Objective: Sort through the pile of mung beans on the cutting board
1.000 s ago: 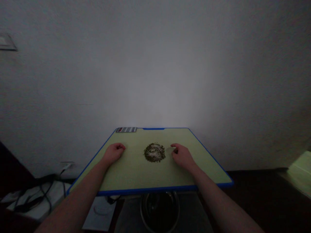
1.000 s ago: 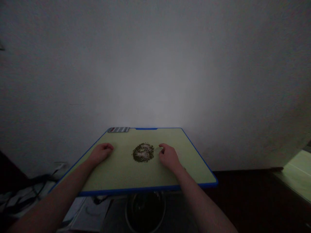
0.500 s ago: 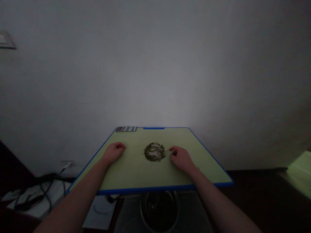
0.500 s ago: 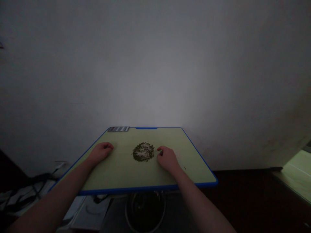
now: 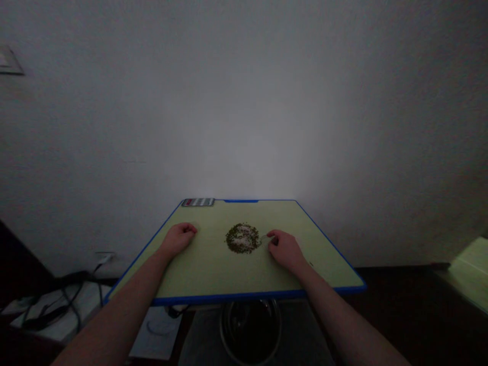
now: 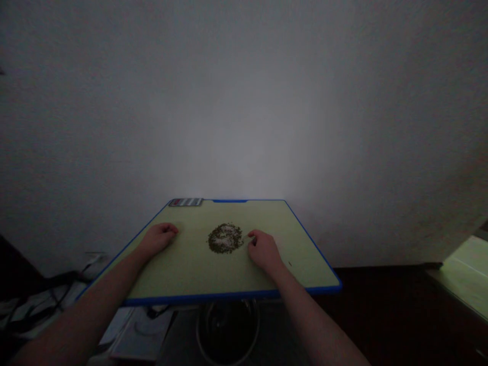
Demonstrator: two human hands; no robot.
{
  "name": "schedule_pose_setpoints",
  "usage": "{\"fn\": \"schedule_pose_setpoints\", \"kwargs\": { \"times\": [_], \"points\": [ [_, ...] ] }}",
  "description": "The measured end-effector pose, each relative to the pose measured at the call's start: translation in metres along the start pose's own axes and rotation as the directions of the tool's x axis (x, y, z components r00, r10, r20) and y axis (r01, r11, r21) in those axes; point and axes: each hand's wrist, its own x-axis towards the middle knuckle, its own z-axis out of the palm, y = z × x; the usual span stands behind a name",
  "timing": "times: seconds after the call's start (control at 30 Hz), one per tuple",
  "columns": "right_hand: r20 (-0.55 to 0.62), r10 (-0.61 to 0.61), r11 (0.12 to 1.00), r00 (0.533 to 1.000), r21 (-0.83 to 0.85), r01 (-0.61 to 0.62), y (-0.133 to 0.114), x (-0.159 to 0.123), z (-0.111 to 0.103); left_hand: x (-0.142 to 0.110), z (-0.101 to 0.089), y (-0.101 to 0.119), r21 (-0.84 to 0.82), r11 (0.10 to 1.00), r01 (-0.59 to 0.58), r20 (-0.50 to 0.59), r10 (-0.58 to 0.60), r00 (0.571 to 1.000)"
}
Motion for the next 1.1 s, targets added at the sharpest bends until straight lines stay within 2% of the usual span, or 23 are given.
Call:
{"fn": "schedule_pose_setpoints", "kwargs": {
  "times": [0.37, 0.67, 0.83, 0.97, 1.1],
  "points": [
    [0.000, -0.006, 1.000, 1.000, 0.009, 0.006, -0.002, -0.004, 0.003, -0.002, -0.001, 0.003, 0.038, 0.999, 0.003, -0.008, -0.002, 1.000],
    [-0.039, 0.028, 1.000, 0.999, -0.003, -0.028, 0.010, 0.005, -0.009, 0.001, 0.000, -0.002, 0.024, 1.000, -0.010, -0.005, 0.010, 1.000],
    [-0.030, -0.021, 0.997, 0.999, -0.068, 0.019, 0.018, 0.023, -0.016, 0.000, 0.001, -0.001, 0.015, 1.000, 0.006, -0.010, -0.006, 1.000],
    [-0.013, -0.055, 0.991, 0.998, -0.122, 0.053, 0.017, 0.049, -0.018, -0.001, 0.001, 0.002, 0.022, 0.999, 0.029, -0.014, -0.029, 0.999],
    [0.117, -0.124, 0.976, 0.985, -0.164, 0.142, 0.012, 0.077, -0.016, -0.001, 0.000, 0.003, 0.020, 1.000, 0.023, -0.001, -0.023, 1.000]
  ]
}}
